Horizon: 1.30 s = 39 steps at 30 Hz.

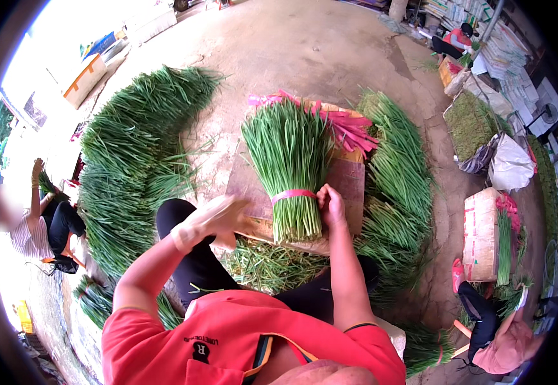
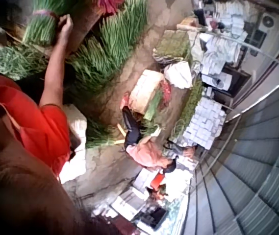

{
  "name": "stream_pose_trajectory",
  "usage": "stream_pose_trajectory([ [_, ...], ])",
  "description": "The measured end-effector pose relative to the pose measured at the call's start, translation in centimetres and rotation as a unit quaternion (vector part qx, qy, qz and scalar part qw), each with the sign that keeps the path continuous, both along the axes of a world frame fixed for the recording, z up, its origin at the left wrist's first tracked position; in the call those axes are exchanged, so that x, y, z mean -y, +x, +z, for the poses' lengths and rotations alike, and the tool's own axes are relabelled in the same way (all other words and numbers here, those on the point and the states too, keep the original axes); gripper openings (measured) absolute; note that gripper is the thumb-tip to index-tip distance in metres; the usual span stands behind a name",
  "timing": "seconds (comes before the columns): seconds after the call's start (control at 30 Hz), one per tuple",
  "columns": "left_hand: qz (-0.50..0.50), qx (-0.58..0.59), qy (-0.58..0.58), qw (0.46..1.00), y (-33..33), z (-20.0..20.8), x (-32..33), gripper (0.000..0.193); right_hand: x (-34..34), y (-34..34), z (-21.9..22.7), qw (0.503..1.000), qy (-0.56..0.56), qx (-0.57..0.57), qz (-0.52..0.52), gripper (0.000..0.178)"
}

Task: The person bundles green vegetables by hand using pink plastic straps. The person aligns the vegetables on a wooden block and ties them into bundles before setting them aside.

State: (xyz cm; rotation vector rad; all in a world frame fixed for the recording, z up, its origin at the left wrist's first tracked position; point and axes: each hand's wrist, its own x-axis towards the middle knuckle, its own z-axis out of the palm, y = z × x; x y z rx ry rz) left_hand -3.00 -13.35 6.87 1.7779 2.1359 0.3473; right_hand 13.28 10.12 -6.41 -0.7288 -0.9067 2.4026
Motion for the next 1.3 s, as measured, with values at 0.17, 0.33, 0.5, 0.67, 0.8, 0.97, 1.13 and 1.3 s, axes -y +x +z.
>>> stream_pose_trajectory([
  [0.17, -0.01, -0.076, -0.109, 0.991, 3.3, 2.4, -15.3, 0.058, -0.4, 0.1, -0.5, 1.0, 0.014, -0.005, 0.003, 0.02],
  [0.33, -0.061, -0.047, -0.349, 0.934, 4.3, 1.0, -18.8, 0.049, -0.3, 0.0, -0.8, 1.0, 0.018, -0.018, 0.017, 0.021],
  [0.5, -0.115, 0.106, -0.467, 0.87, 2.5, -0.4, -19.3, 0.04, -0.1, 0.2, -0.6, 0.998, -0.01, -0.037, 0.043, 0.02],
  [0.67, -0.273, -0.056, -0.152, 0.948, 1.7, -2.8, -16.2, 0.038, 0.4, -0.1, -0.2, 0.995, -0.073, -0.067, 0.022, 0.019],
  [0.8, -0.111, -0.068, -0.065, 0.989, 3.7, -2.3, -14.1, 0.037, 0.4, -0.2, -0.5, 0.991, -0.102, -0.085, 0.032, 0.02],
  [0.97, -0.118, 0.183, 0.252, 0.943, 3.9, -5.6, -13.3, 0.018, 0.9, -0.1, -0.6, 0.992, -0.113, -0.059, 0.022, 0.021],
  [1.13, 0.022, 0.481, 0.017, 0.876, 4.8, -2.9, -12.8, 0.025, 1.4, 0.0, 0.2, 0.98, -0.178, -0.085, 0.005, 0.022],
  [1.3, 0.008, 0.466, 0.018, 0.885, 3.6, -4.3, -12.7, 0.028, 1.7, 0.3, 1.0, 0.995, -0.098, -0.033, 0.003, 0.024],
])
